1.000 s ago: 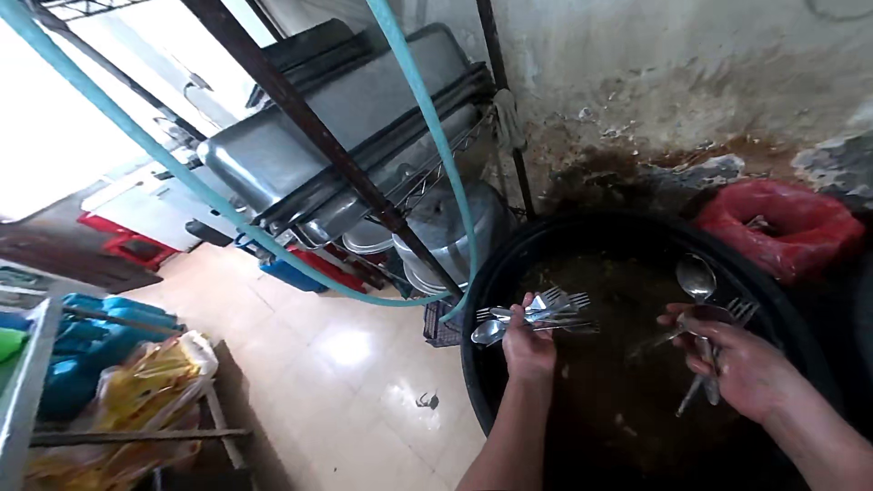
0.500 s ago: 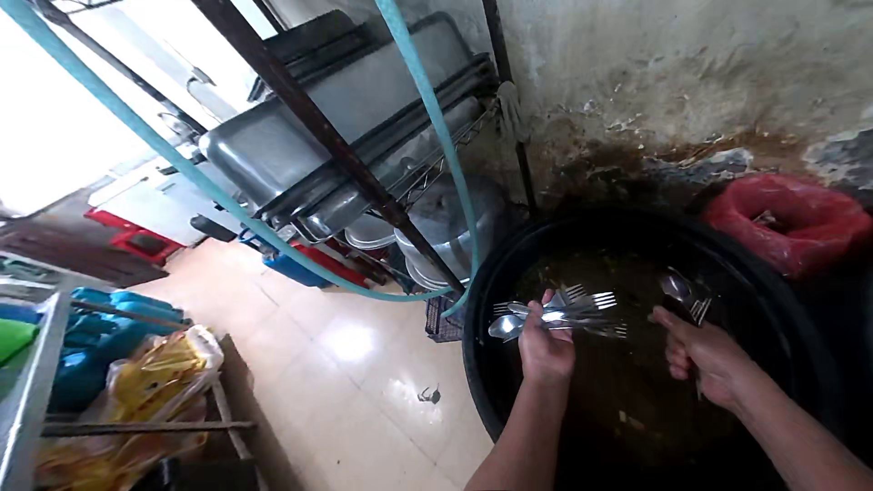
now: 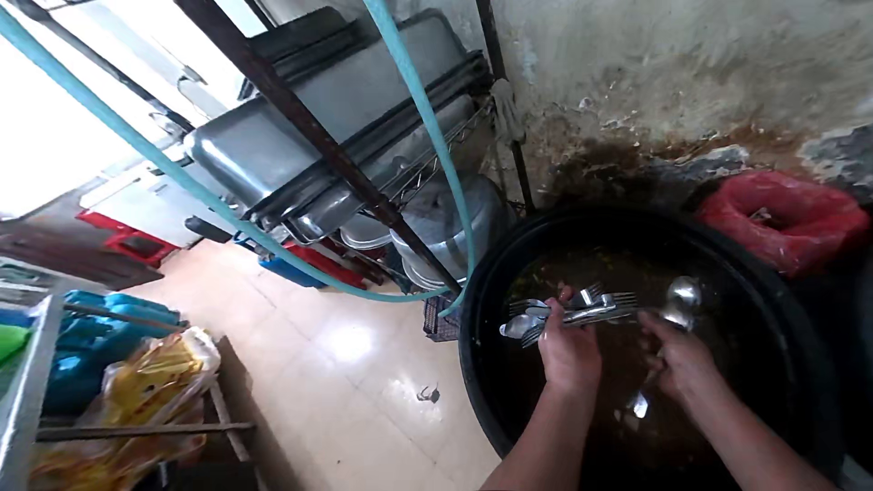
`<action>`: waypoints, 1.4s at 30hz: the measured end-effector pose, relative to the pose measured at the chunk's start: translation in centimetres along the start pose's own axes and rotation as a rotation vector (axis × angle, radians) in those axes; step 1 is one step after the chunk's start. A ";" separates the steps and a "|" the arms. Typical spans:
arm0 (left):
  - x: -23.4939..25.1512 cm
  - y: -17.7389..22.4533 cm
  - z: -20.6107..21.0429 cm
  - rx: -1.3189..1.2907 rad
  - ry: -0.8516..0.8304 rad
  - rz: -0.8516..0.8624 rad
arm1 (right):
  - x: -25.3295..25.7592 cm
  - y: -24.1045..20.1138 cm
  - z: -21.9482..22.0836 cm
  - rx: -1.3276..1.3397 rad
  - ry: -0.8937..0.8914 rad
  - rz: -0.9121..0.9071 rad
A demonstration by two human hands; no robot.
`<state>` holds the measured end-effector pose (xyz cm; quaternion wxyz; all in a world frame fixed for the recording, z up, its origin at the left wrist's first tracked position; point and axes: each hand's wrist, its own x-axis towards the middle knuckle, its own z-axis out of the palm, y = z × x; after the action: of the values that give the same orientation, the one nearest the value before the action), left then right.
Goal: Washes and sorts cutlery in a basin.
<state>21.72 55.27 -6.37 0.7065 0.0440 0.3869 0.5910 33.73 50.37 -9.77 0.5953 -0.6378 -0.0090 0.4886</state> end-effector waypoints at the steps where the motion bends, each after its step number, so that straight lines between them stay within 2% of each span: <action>1: 0.2 0.3 -0.2 -0.005 0.013 0.012 | 0.6 -0.4 -0.8 -0.053 0.033 -0.040; 5: 1.1 1.9 -0.3 -0.093 0.090 0.023 | 1.8 -1.4 -3.5 -0.442 0.107 -0.073; 6: 1.3 2.1 -0.3 -0.108 0.097 0.019 | 1.6 -1.4 -3.5 -0.410 0.100 -0.063; 10: 1.3 1.1 0.0 -0.112 0.091 -0.013 | -1.2 -1.0 -1.3 0.103 -0.097 0.088; 13: 0.6 0.0 0.4 -0.045 0.053 -0.038 | -3.1 -0.2 1.0 0.212 -0.124 0.164; 16: 0.0 -0.7 0.3 -0.023 0.016 -0.071 | -2.3 -0.1 1.4 0.237 -0.063 0.113; 21: -0.4 -0.1 0.0 0.014 0.021 -0.071 | 0.5 -1.4 -0.5 0.260 0.025 0.048; 24: 0.4 1.1 -0.8 -0.005 0.058 -0.016 | 2.3 -1.7 -1.8 0.098 0.097 0.036; 26: 1.1 2.0 -1.3 -0.031 0.098 0.003 | 3.0 -1.5 -1.9 -0.079 0.094 0.052; 28: 1.6 2.8 -1.8 0.009 0.126 0.028 | 3.0 -1.4 -1.0 -0.139 0.072 0.077; 34: 2.8 6.6 -3.4 0.235 0.136 0.127 | 2.6 -3.6 0.2 0.027 -0.035 -0.080; 36: 2.6 7.4 -3.5 0.226 0.142 0.115 | 2.5 -4.3 0.4 -0.071 -0.152 -0.076; 38: 2.6 7.5 -3.8 0.237 0.144 0.111 | 2.3 -4.2 1.7 -0.287 -0.247 -0.029; 40: 2.7 7.4 -4.2 0.279 0.152 0.089 | 2.7 -2.9 3.5 -0.684 -0.289 -0.019; 42: 2.6 7.3 -4.6 0.305 0.167 0.044 | 3.9 -0.6 4.4 -1.244 -0.330 -0.103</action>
<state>13.14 57.89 -7.04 0.6440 0.1100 0.5283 0.5423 33.33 56.15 -10.88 0.1279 -0.7791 -0.4127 0.4543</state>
